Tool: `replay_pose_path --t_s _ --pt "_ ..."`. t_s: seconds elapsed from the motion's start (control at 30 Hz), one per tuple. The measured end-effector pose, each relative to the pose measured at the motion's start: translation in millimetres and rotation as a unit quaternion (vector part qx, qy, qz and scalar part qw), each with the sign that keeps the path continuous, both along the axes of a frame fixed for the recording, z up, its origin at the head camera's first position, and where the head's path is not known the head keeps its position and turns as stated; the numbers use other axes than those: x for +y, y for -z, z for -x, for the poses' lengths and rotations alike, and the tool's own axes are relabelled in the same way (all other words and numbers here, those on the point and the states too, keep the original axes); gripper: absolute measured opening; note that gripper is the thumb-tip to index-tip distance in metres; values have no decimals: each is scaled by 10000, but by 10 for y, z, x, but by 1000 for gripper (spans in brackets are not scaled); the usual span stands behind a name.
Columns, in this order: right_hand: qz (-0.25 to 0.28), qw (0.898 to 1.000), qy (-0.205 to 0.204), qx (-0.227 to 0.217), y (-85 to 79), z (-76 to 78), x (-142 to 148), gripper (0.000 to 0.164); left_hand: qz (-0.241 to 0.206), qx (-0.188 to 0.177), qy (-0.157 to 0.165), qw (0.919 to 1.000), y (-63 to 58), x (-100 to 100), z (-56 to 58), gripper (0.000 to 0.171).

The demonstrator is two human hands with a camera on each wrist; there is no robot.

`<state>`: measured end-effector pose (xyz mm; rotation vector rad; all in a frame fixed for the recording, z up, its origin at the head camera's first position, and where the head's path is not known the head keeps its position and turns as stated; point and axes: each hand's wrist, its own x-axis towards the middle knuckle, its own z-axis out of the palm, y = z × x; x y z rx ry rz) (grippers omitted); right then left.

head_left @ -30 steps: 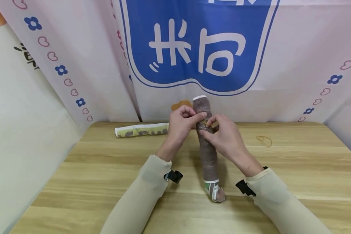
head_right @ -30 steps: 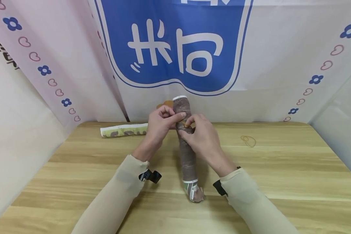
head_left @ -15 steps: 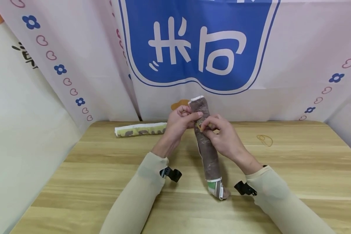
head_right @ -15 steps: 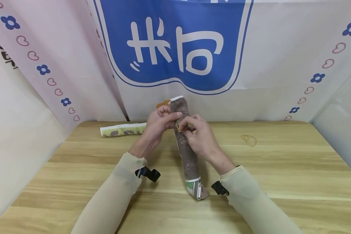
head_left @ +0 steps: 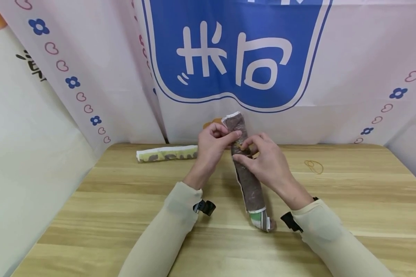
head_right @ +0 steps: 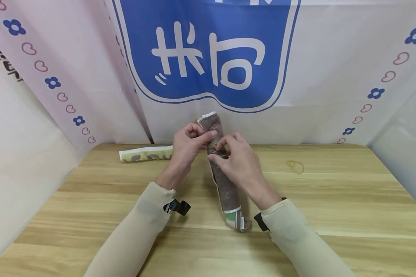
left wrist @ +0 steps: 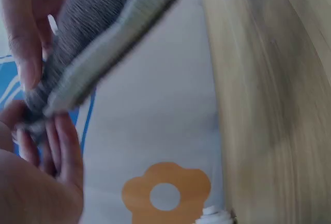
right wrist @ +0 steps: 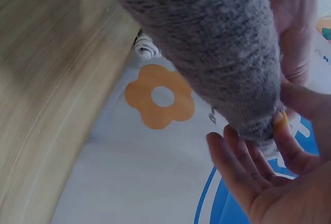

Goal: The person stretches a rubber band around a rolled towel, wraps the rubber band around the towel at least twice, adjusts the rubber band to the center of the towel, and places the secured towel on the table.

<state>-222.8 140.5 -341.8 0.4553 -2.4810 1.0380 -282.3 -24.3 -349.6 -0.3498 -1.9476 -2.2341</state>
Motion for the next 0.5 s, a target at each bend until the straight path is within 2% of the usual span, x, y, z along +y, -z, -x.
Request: replay_pose_path --t_s 0.1,0.17,0.23,0.37,0.43,0.5 --pt "288 9991 51 -311 -34 2 32 30 -241 55 421 9988 33 -10 18 12" --pt "628 9965 -6 -547 -58 11 62 27 -494 -64 734 9961 54 -18 42 10" --pt "1027 9912 -127 -822 -76 25 91 25 -775 -308 1015 9913 71 -25 74 15" --pt "1630 9782 -534 -1170 -87 46 129 22 -1314 -845 1472 9767 101 -44 138 42" --pt "1842 9709 -786 -1314 -82 47 137 21 -1471 -1044 1722 9684 121 -58 158 48" --pt "1946 9656 -936 -1451 -75 43 143 20 -1445 -1168 1906 9639 143 -69 170 46"
